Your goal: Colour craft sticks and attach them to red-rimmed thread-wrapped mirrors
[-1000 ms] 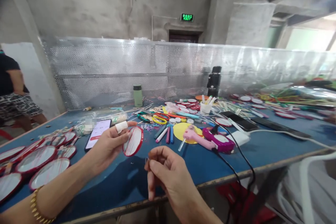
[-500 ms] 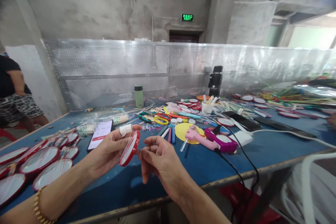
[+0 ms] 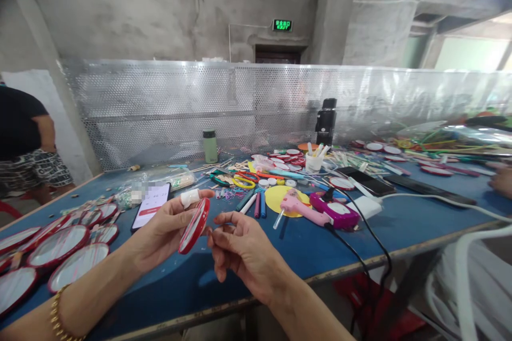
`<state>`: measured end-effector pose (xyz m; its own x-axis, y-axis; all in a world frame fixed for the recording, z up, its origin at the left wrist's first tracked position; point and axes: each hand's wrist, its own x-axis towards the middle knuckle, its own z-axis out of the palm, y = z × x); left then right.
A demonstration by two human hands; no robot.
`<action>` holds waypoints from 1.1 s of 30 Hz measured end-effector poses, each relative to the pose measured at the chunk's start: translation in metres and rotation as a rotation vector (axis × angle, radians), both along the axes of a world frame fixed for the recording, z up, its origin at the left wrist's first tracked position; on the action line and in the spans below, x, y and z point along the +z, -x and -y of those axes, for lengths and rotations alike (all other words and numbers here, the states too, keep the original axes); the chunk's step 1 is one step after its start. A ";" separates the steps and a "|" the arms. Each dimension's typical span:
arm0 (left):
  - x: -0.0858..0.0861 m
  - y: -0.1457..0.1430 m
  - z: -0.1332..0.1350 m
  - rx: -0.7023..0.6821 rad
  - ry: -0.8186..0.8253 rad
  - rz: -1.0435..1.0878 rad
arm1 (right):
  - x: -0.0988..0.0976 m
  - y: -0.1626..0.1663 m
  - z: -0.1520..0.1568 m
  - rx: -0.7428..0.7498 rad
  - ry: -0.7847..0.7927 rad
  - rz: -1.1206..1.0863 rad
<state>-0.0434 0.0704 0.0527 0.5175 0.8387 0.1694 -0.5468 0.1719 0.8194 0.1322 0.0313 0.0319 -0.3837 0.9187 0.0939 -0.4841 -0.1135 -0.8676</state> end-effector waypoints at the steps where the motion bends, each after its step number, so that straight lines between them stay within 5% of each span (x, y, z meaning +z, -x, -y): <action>1: 0.001 0.000 0.000 0.000 -0.001 -0.005 | 0.000 0.001 0.000 0.003 0.005 0.000; 17: 0.001 0.003 0.003 -0.009 -0.077 -0.052 | -0.003 0.004 -0.001 -0.099 -0.063 0.050; 30: 0.003 0.006 0.003 -0.121 -0.153 0.036 | -0.006 -0.009 0.003 0.080 0.013 -0.301; 33: 0.004 0.008 0.002 -0.114 -0.146 0.051 | -0.007 -0.013 0.006 0.169 -0.014 -0.230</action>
